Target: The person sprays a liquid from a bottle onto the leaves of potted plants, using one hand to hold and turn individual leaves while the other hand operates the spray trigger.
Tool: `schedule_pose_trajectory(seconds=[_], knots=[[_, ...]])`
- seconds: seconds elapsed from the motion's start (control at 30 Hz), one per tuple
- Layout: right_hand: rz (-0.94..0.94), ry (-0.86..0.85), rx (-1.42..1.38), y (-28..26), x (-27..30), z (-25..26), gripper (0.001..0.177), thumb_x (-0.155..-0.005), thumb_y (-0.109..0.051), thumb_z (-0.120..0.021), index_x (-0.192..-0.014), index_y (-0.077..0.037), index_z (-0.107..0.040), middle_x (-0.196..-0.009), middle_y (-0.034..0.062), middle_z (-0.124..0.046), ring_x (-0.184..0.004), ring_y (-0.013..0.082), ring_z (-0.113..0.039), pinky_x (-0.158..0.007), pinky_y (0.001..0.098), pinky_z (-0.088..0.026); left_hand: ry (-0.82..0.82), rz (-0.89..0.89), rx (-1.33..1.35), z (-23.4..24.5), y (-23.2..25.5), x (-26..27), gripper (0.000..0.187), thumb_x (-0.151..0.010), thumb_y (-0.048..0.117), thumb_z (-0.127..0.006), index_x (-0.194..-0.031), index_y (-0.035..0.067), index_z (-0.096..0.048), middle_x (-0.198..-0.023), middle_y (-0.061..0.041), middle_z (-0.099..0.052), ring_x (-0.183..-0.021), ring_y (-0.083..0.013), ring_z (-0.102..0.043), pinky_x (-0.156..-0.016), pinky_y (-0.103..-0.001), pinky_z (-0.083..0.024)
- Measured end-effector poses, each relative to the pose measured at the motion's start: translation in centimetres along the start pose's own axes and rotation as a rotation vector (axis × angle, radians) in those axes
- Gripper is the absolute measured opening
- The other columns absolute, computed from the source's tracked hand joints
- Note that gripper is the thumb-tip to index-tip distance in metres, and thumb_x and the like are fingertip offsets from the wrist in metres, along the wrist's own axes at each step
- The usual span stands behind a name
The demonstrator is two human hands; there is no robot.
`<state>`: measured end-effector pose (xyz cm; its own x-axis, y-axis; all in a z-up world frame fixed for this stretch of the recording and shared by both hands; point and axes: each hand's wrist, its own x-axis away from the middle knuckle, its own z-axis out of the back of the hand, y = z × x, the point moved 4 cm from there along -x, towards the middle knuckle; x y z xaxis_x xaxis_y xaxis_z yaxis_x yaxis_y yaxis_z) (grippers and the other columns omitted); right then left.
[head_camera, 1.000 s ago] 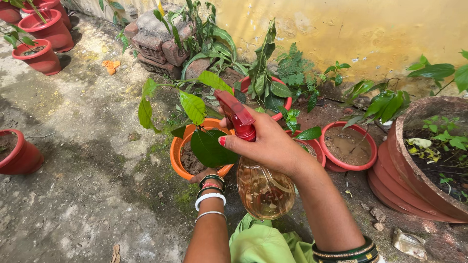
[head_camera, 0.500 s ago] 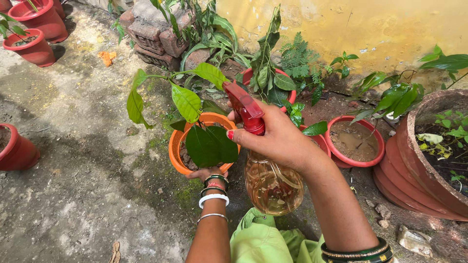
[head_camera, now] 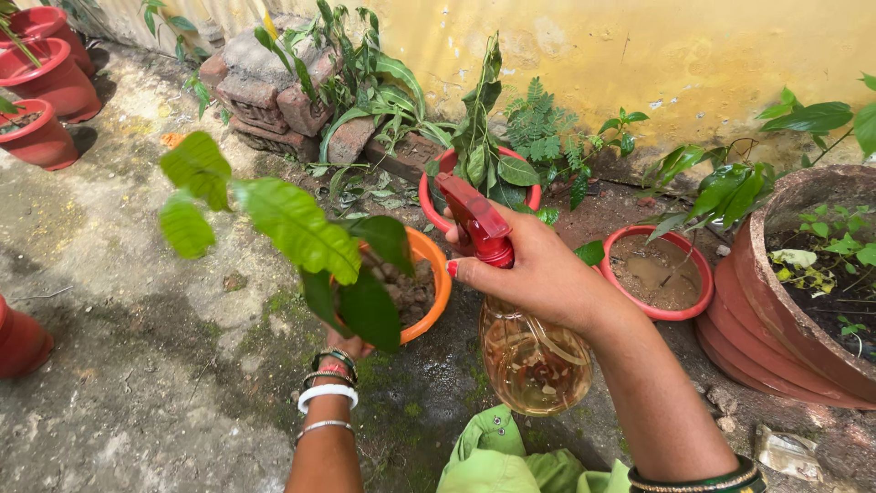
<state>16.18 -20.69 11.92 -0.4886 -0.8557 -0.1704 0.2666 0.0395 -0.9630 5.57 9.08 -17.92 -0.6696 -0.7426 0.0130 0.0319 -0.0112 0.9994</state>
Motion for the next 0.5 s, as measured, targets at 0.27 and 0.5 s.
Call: schedule_pose_trajectory(seconds=[0.27, 0.5], knots=[[0.038, 0.025, 0.108, 0.4, 0.9, 1.9, 0.071, -0.085, -0.019, -0.076, -0.148, -0.005, -0.048, -0.119, 0.0015, -0.066, -0.108, 0.0083, -0.06, -0.097, 0.0285, -0.05, -0.103, 0.269, -1.009, -2.8, -4.1, -11.8, 0.092, -0.092, 0.008, -0.059, -0.166, 0.027, -0.007, -0.129, -0.029, -0.062, -0.118, -0.0437, -0.065, -0.102, -0.049, -0.051], [0.096, 0.066, 0.143, 0.0, 0.8, 2.9, 0.063, -0.085, -0.023, -0.075, -0.141, -0.004, -0.054, -0.12, 0.001, -0.069, -0.109, 0.0082, -0.062, -0.097, 0.0289, -0.05, 0.257, 0.377, -0.819, 3.0, -6.4, -11.0, 0.075, -0.095, 0.02, -0.067, -0.159, 0.019, -0.028, -0.132, -0.03, -0.061, -0.121, -0.0443, -0.062, -0.104, -0.051, -0.049]])
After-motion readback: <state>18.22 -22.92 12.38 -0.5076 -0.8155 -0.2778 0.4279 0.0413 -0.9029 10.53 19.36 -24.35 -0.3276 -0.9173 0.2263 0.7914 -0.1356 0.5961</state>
